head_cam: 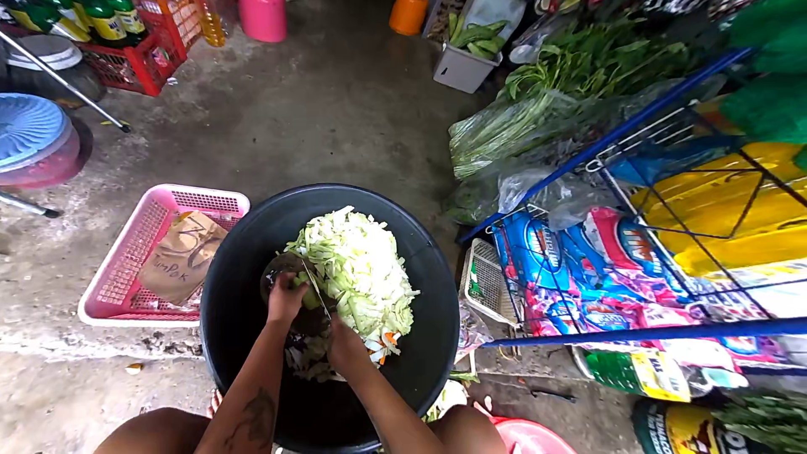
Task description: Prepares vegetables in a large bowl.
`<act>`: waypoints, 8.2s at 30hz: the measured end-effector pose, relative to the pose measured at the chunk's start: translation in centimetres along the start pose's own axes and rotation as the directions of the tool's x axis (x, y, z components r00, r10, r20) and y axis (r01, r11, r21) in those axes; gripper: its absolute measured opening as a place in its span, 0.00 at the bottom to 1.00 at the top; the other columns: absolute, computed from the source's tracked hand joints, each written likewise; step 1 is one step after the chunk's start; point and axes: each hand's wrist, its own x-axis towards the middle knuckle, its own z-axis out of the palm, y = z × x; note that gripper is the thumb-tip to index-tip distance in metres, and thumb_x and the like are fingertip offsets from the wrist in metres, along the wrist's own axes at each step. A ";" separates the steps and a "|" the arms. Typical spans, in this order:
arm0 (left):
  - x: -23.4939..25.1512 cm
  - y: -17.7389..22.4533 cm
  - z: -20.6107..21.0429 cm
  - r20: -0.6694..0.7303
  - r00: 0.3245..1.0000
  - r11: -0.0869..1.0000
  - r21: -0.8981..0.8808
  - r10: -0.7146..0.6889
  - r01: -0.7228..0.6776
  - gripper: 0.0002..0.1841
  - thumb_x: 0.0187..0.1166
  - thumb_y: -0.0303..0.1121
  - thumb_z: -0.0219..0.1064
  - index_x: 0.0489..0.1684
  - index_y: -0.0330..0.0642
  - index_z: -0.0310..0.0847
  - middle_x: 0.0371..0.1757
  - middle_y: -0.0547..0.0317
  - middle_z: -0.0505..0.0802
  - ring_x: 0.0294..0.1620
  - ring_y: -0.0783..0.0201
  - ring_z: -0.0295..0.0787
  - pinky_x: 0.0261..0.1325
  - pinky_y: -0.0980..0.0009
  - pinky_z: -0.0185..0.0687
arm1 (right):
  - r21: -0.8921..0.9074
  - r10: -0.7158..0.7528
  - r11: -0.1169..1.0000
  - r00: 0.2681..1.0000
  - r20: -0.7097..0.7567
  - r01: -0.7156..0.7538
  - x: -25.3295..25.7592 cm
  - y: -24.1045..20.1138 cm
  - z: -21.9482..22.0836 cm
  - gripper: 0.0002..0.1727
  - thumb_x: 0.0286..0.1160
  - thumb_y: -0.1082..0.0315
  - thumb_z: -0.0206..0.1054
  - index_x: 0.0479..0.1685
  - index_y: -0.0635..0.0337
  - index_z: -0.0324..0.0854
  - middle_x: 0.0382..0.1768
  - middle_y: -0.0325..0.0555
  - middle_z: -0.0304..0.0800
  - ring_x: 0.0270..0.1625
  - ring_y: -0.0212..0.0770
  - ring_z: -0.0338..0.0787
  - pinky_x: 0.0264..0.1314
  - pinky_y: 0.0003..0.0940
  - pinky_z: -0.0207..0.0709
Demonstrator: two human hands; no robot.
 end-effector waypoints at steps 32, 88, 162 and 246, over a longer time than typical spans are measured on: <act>-0.2 -0.2 -0.3 0.038 0.999 0.992 -0.124 -0.019 0.023 0.31 0.80 0.33 0.75 0.82 0.40 0.67 0.73 0.37 0.83 0.66 0.42 0.87 0.60 0.43 0.88 | 0.069 -0.069 0.995 0.998 0.010 0.068 2.3 -0.3 0.5 0.26 0.96 0.61 0.46 0.89 0.56 0.57 0.65 0.65 0.87 0.68 0.63 0.89 0.70 0.62 0.81; -1.3 -0.9 -0.9 0.043 0.999 0.984 -0.174 -0.025 0.033 0.27 0.82 0.31 0.72 0.80 0.41 0.71 0.74 0.39 0.83 0.68 0.44 0.87 0.62 0.44 0.88 | -0.028 0.038 0.999 0.999 0.001 -0.038 -1.3 -1.5 0.4 0.25 0.96 0.60 0.43 0.88 0.51 0.58 0.62 0.61 0.89 0.66 0.61 0.90 0.67 0.61 0.83; -2.5 0.9 -0.6 0.164 0.975 0.689 0.690 0.149 -0.221 0.30 0.75 0.40 0.77 0.75 0.36 0.77 0.84 0.32 0.71 0.84 0.36 0.69 0.84 0.46 0.69 | 0.156 -0.125 0.980 0.992 0.009 0.122 1.3 5.3 -3.9 0.26 0.96 0.57 0.48 0.86 0.57 0.65 0.63 0.64 0.86 0.54 0.58 0.92 0.59 0.57 0.84; 0.3 0.7 0.4 0.091 0.976 0.786 0.582 0.196 -0.211 0.19 0.85 0.30 0.63 0.73 0.42 0.82 0.80 0.43 0.81 0.81 0.46 0.77 0.84 0.50 0.71 | -0.232 -0.023 0.972 1.000 -0.013 0.019 1.4 0.2 -1.8 0.24 0.96 0.60 0.43 0.87 0.50 0.59 0.60 0.60 0.90 0.64 0.61 0.92 0.63 0.61 0.85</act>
